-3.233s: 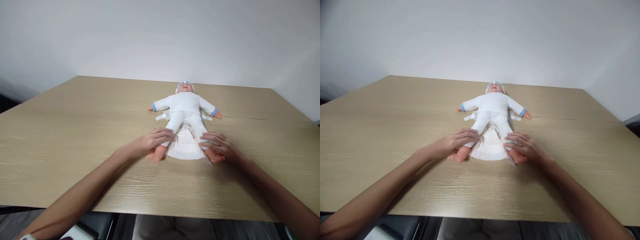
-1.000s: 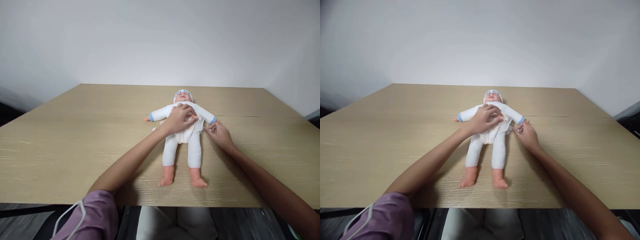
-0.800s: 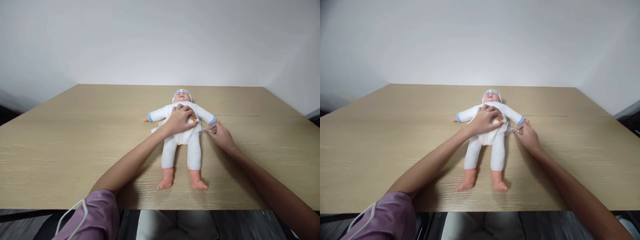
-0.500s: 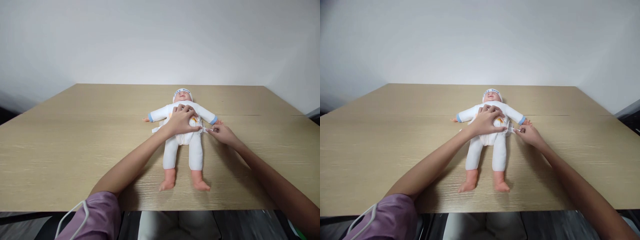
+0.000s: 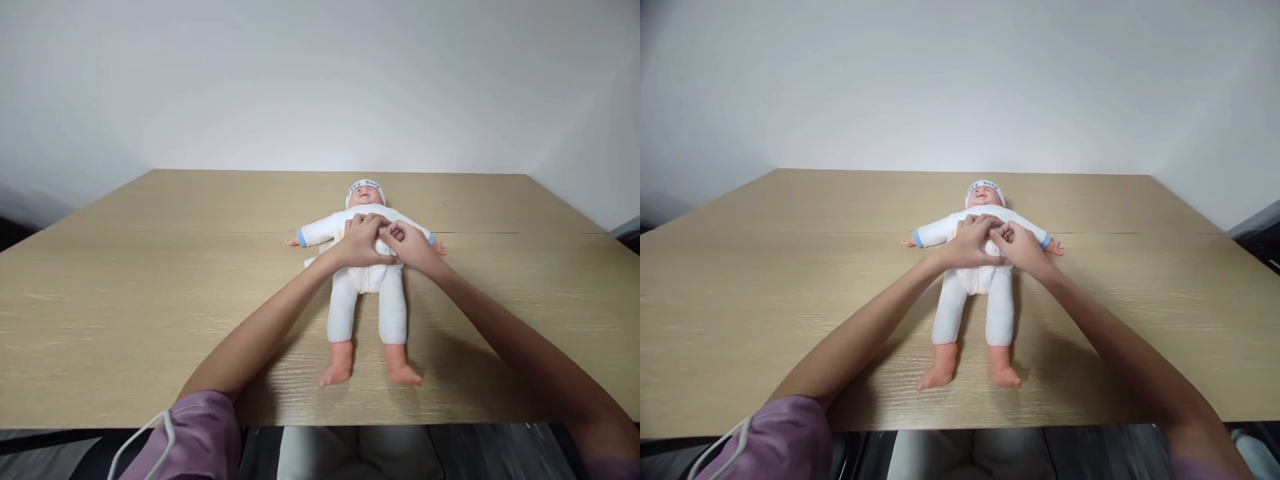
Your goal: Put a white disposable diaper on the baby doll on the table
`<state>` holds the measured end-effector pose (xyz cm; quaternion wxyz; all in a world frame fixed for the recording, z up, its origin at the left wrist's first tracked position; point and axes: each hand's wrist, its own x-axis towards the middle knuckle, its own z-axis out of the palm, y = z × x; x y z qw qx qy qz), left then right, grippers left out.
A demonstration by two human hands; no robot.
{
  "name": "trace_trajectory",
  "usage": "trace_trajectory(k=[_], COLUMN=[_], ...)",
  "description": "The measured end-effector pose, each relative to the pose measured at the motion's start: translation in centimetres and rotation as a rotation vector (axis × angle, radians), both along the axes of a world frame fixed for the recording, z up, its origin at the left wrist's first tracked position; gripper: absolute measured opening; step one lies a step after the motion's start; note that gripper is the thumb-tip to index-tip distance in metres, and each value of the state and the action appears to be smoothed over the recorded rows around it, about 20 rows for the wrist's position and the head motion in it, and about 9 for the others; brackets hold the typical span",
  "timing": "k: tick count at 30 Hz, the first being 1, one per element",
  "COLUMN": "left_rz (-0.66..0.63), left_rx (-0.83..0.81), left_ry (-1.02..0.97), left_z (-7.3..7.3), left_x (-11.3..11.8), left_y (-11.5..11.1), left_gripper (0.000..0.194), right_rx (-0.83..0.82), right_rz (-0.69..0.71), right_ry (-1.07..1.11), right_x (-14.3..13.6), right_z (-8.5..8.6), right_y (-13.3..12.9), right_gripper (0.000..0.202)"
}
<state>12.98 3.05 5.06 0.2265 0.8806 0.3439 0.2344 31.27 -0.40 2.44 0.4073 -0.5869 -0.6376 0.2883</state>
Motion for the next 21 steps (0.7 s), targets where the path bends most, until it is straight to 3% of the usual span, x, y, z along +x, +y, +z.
trace_trajectory(k=[3,6,9,13,17,21], left_rz=[-0.148,-0.203,0.029,0.329,0.429,0.439], left_rx=[-0.157,-0.167,0.039,0.135,0.057,-0.098], left_ry=[-0.121,-0.335,-0.469,-0.277,-0.021,-0.03], left_z=[0.5,0.2,-1.4,-4.2,-6.0,-6.3], left_x=[-1.4,-3.0,-5.2,-9.3,-12.3,-12.9], left_y=[0.5,0.7,0.5,-0.4,-1.1,-0.8], left_gripper=[0.089,0.057,0.029,0.029,0.031,0.034], right_rx=[0.264,0.405,0.408,0.41,0.399,0.307], right_rz=[-0.008,0.069,0.056,0.085,0.234,0.188], right_ry=[-0.049,-0.15,-0.154,-0.188,-0.309,-0.467], right_x=[-0.4,0.3,0.6,-1.0,-4.4,-6.9], right_z=[-0.6,-0.2,0.8,2.8,3.8,3.2], right_y=[-2.8,-5.4,-6.6,-5.9,-3.4,-1.0], right_gripper=[0.029,0.026,0.026,0.021,0.016,0.018])
